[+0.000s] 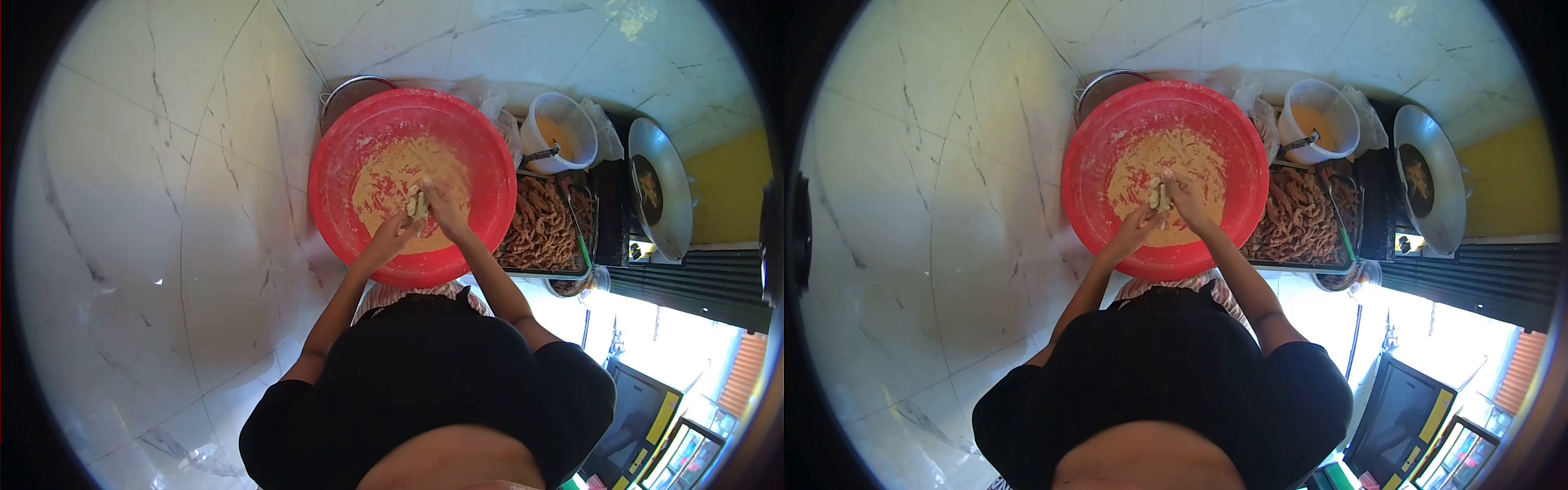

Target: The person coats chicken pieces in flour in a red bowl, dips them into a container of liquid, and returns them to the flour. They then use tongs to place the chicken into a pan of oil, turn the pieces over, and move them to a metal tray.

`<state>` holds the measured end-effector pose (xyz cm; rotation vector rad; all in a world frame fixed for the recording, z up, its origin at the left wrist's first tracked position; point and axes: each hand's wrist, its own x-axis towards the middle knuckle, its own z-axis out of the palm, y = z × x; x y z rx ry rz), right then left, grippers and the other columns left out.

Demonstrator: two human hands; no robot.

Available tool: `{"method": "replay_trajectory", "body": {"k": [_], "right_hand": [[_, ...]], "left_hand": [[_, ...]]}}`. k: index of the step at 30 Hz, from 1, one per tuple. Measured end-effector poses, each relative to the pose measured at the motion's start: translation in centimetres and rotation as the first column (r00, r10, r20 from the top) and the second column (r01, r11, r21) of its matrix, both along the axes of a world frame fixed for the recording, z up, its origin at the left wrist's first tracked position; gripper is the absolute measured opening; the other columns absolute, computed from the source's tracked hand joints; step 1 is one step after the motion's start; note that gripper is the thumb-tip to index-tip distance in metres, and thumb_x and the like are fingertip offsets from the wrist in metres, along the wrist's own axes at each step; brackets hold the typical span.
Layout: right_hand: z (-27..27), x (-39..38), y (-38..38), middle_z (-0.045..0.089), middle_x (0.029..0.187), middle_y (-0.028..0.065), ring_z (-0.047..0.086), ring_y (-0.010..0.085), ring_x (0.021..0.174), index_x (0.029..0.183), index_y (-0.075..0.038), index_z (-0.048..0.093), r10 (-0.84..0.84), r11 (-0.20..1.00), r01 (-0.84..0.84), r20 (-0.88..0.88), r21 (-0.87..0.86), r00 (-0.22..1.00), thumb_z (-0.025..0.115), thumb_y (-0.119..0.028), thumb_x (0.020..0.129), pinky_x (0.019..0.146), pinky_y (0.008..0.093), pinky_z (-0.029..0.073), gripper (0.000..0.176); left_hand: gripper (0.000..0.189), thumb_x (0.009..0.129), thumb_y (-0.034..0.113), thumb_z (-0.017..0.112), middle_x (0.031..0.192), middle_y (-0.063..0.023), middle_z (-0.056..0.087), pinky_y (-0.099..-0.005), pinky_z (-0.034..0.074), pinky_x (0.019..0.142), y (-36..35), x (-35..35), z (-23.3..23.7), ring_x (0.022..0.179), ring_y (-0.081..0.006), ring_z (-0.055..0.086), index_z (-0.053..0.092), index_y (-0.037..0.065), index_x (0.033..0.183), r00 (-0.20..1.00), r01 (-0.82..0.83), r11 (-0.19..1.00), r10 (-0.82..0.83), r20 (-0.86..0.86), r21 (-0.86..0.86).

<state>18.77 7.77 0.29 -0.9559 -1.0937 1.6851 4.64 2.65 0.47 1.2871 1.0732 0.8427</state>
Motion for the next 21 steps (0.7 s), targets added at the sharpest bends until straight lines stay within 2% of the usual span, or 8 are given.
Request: {"method": "replay_trajectory", "body": {"k": [1,5,7,11,14,17,19,21], "right_hand": [[0.0,0.0,-0.1,0.055,0.073,0.0013,0.052,0.0073,0.059,0.096,-0.002,0.056,0.030,0.996,-0.035,0.051,0.088,0.998,0.039,-0.038,0.093,0.052,0.0192,0.042,0.039],[1.5,0.0,-0.7,0.054,0.074,0.0018,0.050,0.0068,0.061,0.105,-0.003,0.054,0.172,0.973,-0.208,0.289,0.102,0.942,0.037,-0.037,0.094,0.055,0.0194,0.041,0.040],[3.5,-0.3,-1.3,0.051,0.075,0.0007,0.047,0.0064,0.063,0.113,-0.003,0.051,0.290,0.957,-0.286,0.168,-0.045,0.942,0.038,-0.035,0.094,0.058,0.0193,0.040,0.039],[1.3,-1.1,-1.5,0.050,0.075,-0.0004,0.046,0.0048,0.066,0.121,-0.003,0.046,0.172,0.982,-0.171,-0.001,0.075,0.985,0.040,-0.034,0.093,0.058,0.0189,0.038,0.041],[0.4,-1.5,-1.8,0.050,0.070,-0.0005,0.044,0.0042,0.057,0.103,-0.002,0.054,0.104,0.960,-0.099,-0.006,0.263,0.995,0.043,-0.026,0.093,0.047,0.0189,0.033,0.029],[0.5,-1.1,-2.1,0.048,0.067,-0.0026,0.042,0.0041,0.057,0.094,-0.002,0.056,0.051,0.978,-0.051,0.004,0.201,0.999,0.048,-0.023,0.091,0.047,0.0197,0.033,0.023],[1.1,-1.0,-2.2,0.047,0.065,-0.0035,0.041,0.0031,0.058,0.084,-0.002,0.057,-0.026,0.999,0.023,0.132,0.024,0.991,0.049,-0.022,0.091,0.049,0.0194,0.033,0.022],[1.1,-1.2,-2.3,0.047,0.064,-0.0036,0.041,0.0027,0.058,0.081,-0.002,0.057,-0.093,0.995,0.090,0.104,0.032,0.990,0.049,-0.022,0.090,0.049,0.0195,0.033,0.023]], "left_hand": [[0.029,0.091,0.028,0.048,0.083,-0.0071,0.056,-0.0266,0.040,0.072,-0.1,0.1,0.2,0.081,-0.0116,0.052,0.050,-0.001,0.091,0.998,-0.042,0.998,0.039,0.042,0.055],[0.032,0.094,0.030,0.040,0.081,-0.0081,0.056,-0.0259,0.042,0.065,0.7,-0.6,-2.0,0.073,-0.0119,0.053,0.050,0.000,0.090,0.985,0.022,1.000,-0.024,0.168,0.016],[0.037,0.095,0.031,0.033,0.073,-0.0080,0.057,-0.0260,0.042,0.055,0.7,-0.2,-0.1,0.060,-0.0125,0.054,0.052,0.000,0.087,0.994,-0.049,0.998,0.052,0.095,-0.037],[0.040,0.096,0.030,0.031,0.064,-0.0068,0.055,-0.0262,0.041,0.048,0.9,-0.2,1.2,0.051,-0.0127,0.052,0.053,0.000,0.083,0.979,-0.195,0.981,0.196,-0.050,0.019],[0.042,0.096,0.031,0.031,0.059,-0.0061,0.054,-0.0262,0.041,0.046,1.2,-0.3,0.6,0.050,-0.0123,0.052,0.053,-0.001,0.079,0.947,-0.310,0.942,0.318,-0.043,0.130],[0.041,0.096,0.031,0.031,0.065,-0.0074,0.057,-0.0256,0.043,0.050,1.1,-0.2,0.3,0.055,-0.0127,0.055,0.054,-0.001,0.084,0.978,-0.207,0.978,0.207,-0.014,0.035],[0.038,0.096,0.031,0.032,0.076,-0.0064,0.057,-0.0253,0.046,0.063,0.8,0.1,-0.2,0.066,-0.0123,0.057,0.053,0.000,0.097,0.949,-0.126,0.991,0.134,0.284,-0.045],[0.038,0.096,0.032,0.033,0.078,-0.0066,0.057,-0.0252,0.046,0.067,0.7,0.2,0.2,0.070,-0.0127,0.057,0.053,-0.001,0.095,0.943,-0.071,0.995,0.090,0.320,-0.072]]}}
